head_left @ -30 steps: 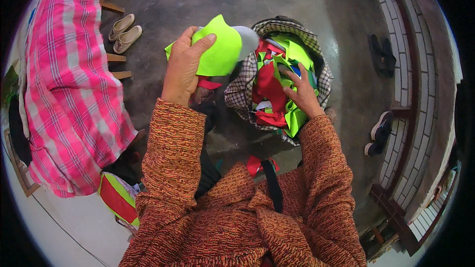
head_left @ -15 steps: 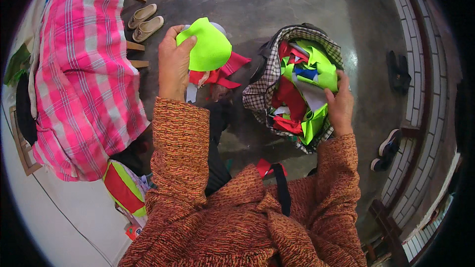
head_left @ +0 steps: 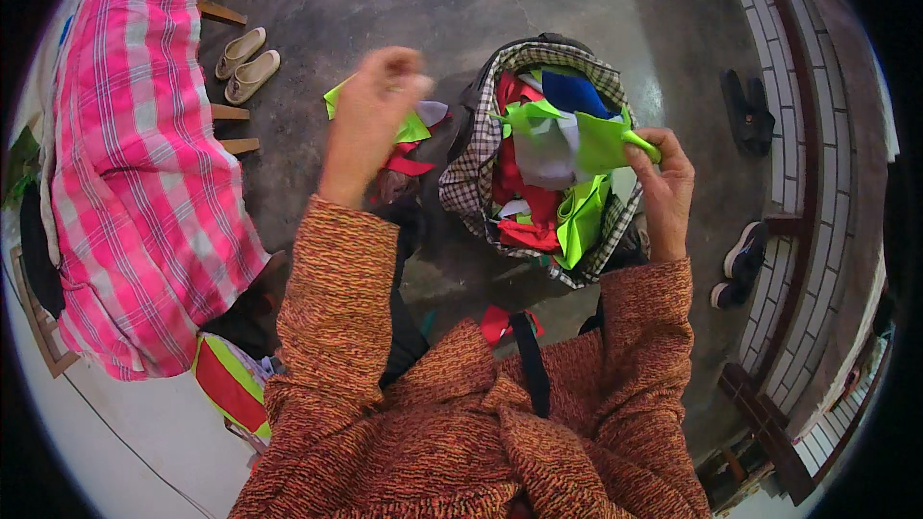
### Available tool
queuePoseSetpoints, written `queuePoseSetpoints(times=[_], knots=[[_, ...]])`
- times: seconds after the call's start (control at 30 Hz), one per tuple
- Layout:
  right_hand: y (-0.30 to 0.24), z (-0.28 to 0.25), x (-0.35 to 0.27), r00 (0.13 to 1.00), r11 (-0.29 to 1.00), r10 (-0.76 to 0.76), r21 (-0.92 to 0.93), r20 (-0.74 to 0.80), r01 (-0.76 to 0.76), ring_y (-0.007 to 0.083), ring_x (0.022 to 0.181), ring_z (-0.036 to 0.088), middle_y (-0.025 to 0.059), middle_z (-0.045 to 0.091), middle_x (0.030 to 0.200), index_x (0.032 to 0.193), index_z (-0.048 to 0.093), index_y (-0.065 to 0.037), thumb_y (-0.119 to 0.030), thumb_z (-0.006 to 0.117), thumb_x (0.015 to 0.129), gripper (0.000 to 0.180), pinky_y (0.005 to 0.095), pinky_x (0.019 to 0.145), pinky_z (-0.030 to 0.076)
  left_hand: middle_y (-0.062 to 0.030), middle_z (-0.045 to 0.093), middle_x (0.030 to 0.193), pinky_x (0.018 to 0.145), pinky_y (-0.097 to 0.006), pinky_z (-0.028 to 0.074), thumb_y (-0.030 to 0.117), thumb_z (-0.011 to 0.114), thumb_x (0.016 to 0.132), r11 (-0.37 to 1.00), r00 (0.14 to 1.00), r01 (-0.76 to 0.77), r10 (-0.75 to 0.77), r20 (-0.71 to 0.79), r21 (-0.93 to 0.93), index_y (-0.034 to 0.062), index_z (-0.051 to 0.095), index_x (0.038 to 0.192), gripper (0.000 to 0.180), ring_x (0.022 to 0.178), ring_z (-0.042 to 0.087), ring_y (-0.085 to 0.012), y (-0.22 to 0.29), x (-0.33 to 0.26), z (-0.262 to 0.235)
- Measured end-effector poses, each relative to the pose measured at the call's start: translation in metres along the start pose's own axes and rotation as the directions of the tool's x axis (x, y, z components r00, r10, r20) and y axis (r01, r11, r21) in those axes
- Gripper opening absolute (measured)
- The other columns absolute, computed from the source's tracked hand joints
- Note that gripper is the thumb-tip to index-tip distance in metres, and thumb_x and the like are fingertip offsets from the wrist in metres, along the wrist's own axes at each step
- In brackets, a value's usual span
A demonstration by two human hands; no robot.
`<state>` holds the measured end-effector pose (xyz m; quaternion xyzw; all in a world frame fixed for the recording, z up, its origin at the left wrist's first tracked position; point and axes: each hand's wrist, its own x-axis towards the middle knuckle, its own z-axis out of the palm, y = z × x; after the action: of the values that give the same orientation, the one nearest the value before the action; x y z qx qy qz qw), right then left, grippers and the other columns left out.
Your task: The person sits on the floor and sorts through a pile of colorful fabric scraps inside a checkered bag. They pick up individual pieces of fabric, unfold them, and place them into a separate pile on the floor to the left.
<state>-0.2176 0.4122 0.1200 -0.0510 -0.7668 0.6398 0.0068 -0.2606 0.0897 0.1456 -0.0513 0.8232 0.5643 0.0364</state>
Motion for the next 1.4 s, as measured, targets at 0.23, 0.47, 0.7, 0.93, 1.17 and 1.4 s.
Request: queuePoseSetpoints(times=[0.23,0.47,0.7,0.93,1.17,1.4], knots=[[-0.013,-0.002,-0.005,0.994,0.807,0.058,0.582,0.093,-0.102,0.0116,0.09,0.058,0.0039,0.061,0.1,0.106,0.054,-0.003,-0.01,0.058,0.089,0.019,0.025,0.083,0.045,-0.0134,0.052,0.124,0.098,-0.036,0.039,0.026,0.079,0.068,0.994,0.917,-0.081,0.103,0.386,-0.072,0.0066,0.043,0.131,0.075,0.117,0.049,-0.0234,0.018,-0.02,0.071],[-0.034,0.012,-0.024,0.98,0.661,0.086,0.726,0.179,-0.191,0.0186,0.102,0.058,0.0101,0.057,0.117,0.125,0.046,-0.002,-0.012,0.05,0.092,0.034,0.0303,0.088,0.047,-0.0119,0.052,0.126,0.1,-0.033,0.037,0.022,0.079,0.069,0.96,0.824,0.077,0.09,0.559,-0.269,0.0013,0.042,0.131,0.075,0.117,0.048,-0.021,0.025,-0.031,0.092],[-0.027,0.019,-0.012,0.988,0.771,0.118,0.618,0.098,-0.154,0.0118,0.096,0.057,0.0054,0.059,0.108,0.116,0.049,-0.005,-0.015,0.051,0.094,0.024,0.024,0.081,0.048,-0.004,0.064,0.106,0.088,-0.027,0.045,0.019,0.065,0.086,0.76,0.72,0.47,-0.037,0.693,-0.448,-0.0006,0.055,0.12,0.04,0.094,0.06,-0.0115,0.029,-0.033,0.088],[-0.026,0.021,-0.009,0.992,0.772,0.126,0.625,0.027,-0.115,0.0164,0.101,0.057,0.0084,0.058,0.112,0.12,0.048,-0.003,-0.021,0.045,0.097,0.029,0.0289,0.09,0.045,-0.0055,0.062,0.112,0.09,-0.027,0.045,0.025,0.056,0.092,0.544,0.733,0.578,-0.017,0.68,-0.609,0.0001,0.052,0.124,0.041,0.1,0.059,-0.0123,0.03,-0.031,0.084],[-0.026,0.038,-0.024,0.914,0.326,0.33,0.88,0.236,-0.345,0.0252,0.113,0.053,0.0135,0.052,0.126,0.13,0.043,-0.004,-0.031,0.04,0.098,0.042,0.0375,0.099,0.042,-0.002,0.062,0.11,0.089,-0.025,0.044,0.017,0.054,0.093,0.747,0.798,0.353,0.075,0.599,-0.563,0.0032,0.053,0.124,0.034,0.1,0.056,-0.0101,0.026,-0.032,0.088],[0.002,0.047,-0.037,0.908,0.276,0.186,0.867,0.376,-0.416,0.023,0.115,0.051,0.0107,0.052,0.125,0.128,0.045,-0.005,-0.034,0.051,0.093,0.046,0.0397,0.1,0.04,-0.0023,0.062,0.1,0.084,-0.024,0.043,0.008,0.056,0.091,0.931,0.864,-0.023,0.201,0.461,-0.364,0.0004,0.059,0.112,0.023,0.093,0.057,-0.0111,0.011,-0.029,0.094]])
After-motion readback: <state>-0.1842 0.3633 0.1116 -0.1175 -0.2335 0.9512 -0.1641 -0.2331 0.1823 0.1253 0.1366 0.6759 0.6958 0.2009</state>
